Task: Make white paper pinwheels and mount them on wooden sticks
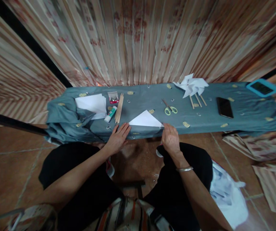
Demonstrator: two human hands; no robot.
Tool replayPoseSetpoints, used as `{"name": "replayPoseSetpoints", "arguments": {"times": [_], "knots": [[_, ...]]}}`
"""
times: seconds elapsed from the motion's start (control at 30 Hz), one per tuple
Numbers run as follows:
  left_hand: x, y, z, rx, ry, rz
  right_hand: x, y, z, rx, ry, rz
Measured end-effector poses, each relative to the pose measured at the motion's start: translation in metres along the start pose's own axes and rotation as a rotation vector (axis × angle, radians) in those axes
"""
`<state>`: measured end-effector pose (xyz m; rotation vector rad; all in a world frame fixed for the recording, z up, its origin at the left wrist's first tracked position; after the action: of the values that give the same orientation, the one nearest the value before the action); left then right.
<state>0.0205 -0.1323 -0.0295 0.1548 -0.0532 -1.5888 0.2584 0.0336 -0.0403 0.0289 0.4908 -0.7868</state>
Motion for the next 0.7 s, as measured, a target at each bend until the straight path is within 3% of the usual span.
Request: {"name": "replayPoseSetpoints", "arguments": {"times": [0.1, 0.33, 0.57, 0.7], "knots": [[0.0, 0.0, 0.0, 0.013, 0.006, 0.006, -0.02, -0.003, -0.001, -0.131, -0.002, -0.049], [0.002, -0.002, -0.001, 0.038, 0.033, -0.008, -0.073, -0.016, -0.014, -0.368, -0.161, -0.107], [0.002, -0.003, -0.002, 0.093, 0.045, 0.002, -0.091, -0.018, -0.022, -0.669, -0.172, -0.367], [0.0, -0.003, 0.006, 0.235, 0.097, 0.032, -0.098, -0.015, -0.012, -0.836, -0.148, -0.408]]}}
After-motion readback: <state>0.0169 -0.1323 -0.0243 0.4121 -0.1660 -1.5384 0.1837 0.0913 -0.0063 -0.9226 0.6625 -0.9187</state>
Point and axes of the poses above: each hand's wrist, its own x-axis away from the middle knuckle, its own z-axis out of the back of the hand, y = z × x, the point moved 1 cm from there along -x, towards the middle knuckle, and after that the axes turned 2 degrees about x, right-handed, at the moved point
